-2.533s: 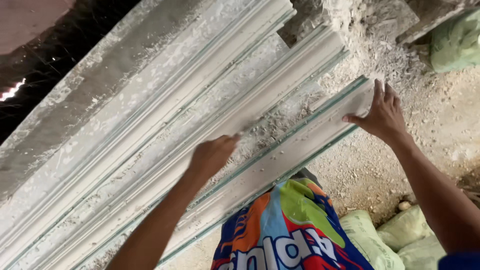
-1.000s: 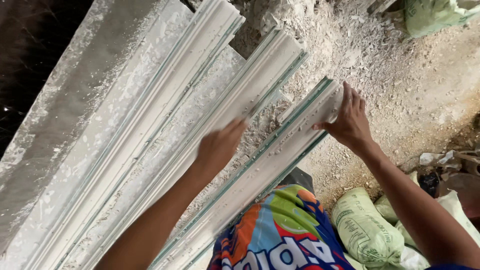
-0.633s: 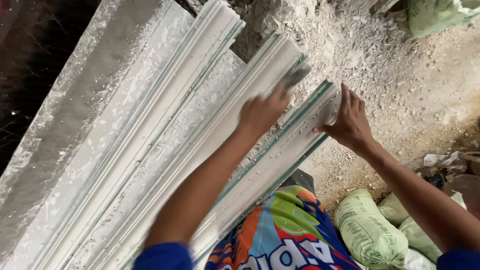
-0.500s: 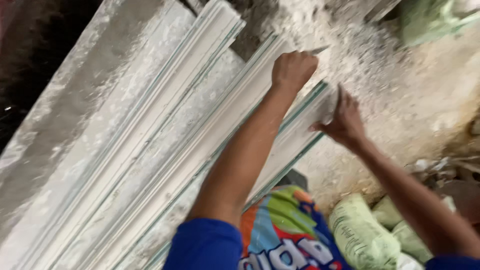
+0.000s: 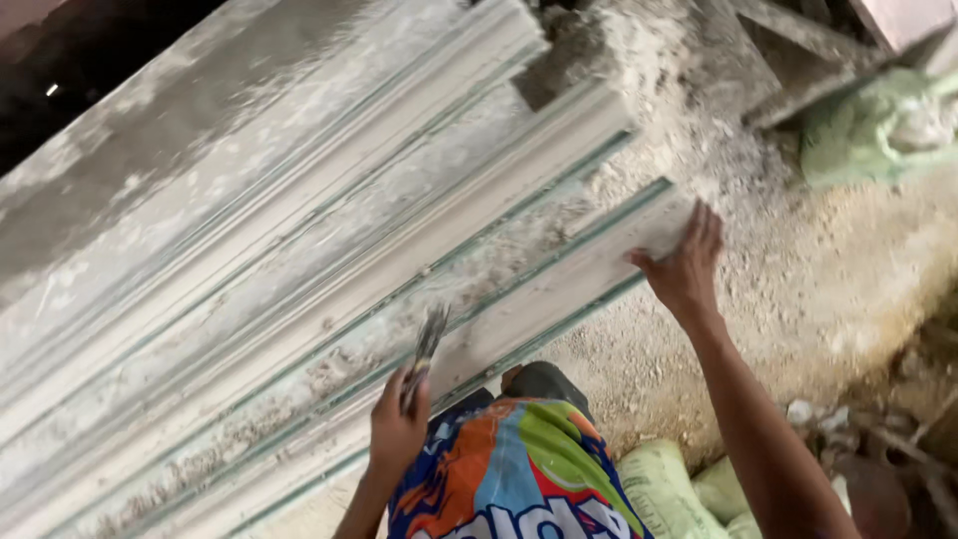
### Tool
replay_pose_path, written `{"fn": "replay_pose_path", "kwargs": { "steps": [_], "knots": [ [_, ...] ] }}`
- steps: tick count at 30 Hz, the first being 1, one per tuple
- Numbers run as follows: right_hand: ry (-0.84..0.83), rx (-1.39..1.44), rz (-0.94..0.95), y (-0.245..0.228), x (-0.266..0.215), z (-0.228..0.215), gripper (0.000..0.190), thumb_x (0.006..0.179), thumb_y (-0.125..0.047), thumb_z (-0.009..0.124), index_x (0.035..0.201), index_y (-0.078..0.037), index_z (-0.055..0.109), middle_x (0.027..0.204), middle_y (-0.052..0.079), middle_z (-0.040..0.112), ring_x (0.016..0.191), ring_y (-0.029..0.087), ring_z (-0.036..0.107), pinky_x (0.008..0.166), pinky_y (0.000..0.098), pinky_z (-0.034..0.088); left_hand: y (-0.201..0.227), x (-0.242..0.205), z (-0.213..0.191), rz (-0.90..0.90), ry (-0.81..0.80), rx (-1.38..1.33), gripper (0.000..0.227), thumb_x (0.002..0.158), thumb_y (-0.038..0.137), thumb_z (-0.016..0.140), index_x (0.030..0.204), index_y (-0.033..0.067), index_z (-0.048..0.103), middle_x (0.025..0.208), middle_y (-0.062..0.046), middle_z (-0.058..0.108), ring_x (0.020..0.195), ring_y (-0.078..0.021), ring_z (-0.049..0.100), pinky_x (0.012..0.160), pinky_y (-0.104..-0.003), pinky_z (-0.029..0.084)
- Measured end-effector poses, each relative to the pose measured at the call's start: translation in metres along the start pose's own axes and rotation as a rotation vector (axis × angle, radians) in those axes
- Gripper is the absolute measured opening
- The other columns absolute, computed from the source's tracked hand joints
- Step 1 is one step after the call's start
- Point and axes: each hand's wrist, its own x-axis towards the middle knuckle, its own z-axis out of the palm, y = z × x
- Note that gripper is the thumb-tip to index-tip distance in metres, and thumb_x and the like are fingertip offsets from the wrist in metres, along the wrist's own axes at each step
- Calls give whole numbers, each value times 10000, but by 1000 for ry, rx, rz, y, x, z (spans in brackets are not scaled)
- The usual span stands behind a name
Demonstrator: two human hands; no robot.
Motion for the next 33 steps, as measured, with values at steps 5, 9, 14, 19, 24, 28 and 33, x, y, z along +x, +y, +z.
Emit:
{"fn": "replay_pose_path", "kwargs": {
  "steps": [5,9,14,19,24,28,33],
  "knots": [
    [326,-20,-472,-25,-57,49,708,1085,-462,480,1540,74,400,1567,309,399,1488,486,278,1174,655,231,-16,-110,-27,-343,279,-60,541,942,360,618,1427,124,577,1257,-92,752,1056,-235,774,828,-377,617],
    [176,94,-835,-71,-106,116,436,1137,-252,460,1392,80,581,1366,254,592,1031,390,652,842,483,513,-9,-158,-30,-502,519,-257,575,958,361,588,1476,120,523,1176,-100,774,950,-213,785,744,-355,646],
    [-515,288,-777,-171,-231,192,380,1095,-66,337,1384,13,570,1317,162,666,975,284,776,751,368,648,-67,-274,-13,-388,667,-324,574,996,380,563,1484,92,469,1180,-87,740,763,-200,767,571,-368,614],
    [-708,195,-880,-185,-354,287,451,1018,-91,374,1441,-64,530,1273,128,704,934,232,746,783,359,595,-125,-432,-29,-751,815,-352,541,931,369,613,1452,272,505,1267,-86,744,1038,-355,752,824,-481,576],
    [-968,87,-1200,-208,-479,358,451,1064,-233,344,1449,-155,566,1504,98,537,1384,294,543,1083,426,491,-172,-567,-20,-984,1254,-394,580,886,286,681,1448,199,568,1200,-81,780,973,-252,779,828,-395,573],
    [-1353,-182,-990,-249,-551,378,439,993,-260,555,1410,-125,589,1291,71,689,1044,224,800,875,366,723,-195,-615,6,-1098,1656,-409,557,963,239,610,1487,71,520,1364,-163,658,1216,-263,637,1011,-375,470],
    [-1359,-408,-1318,-292,-580,434,553,909,-490,702,491,-132,643,423,16,594,367,103,527,424,302,401,-239,-599,18,-1061,1864,-709,532,958,211,621,1447,35,506,1152,-152,740,965,-198,738,887,-336,547]
  ]
}}
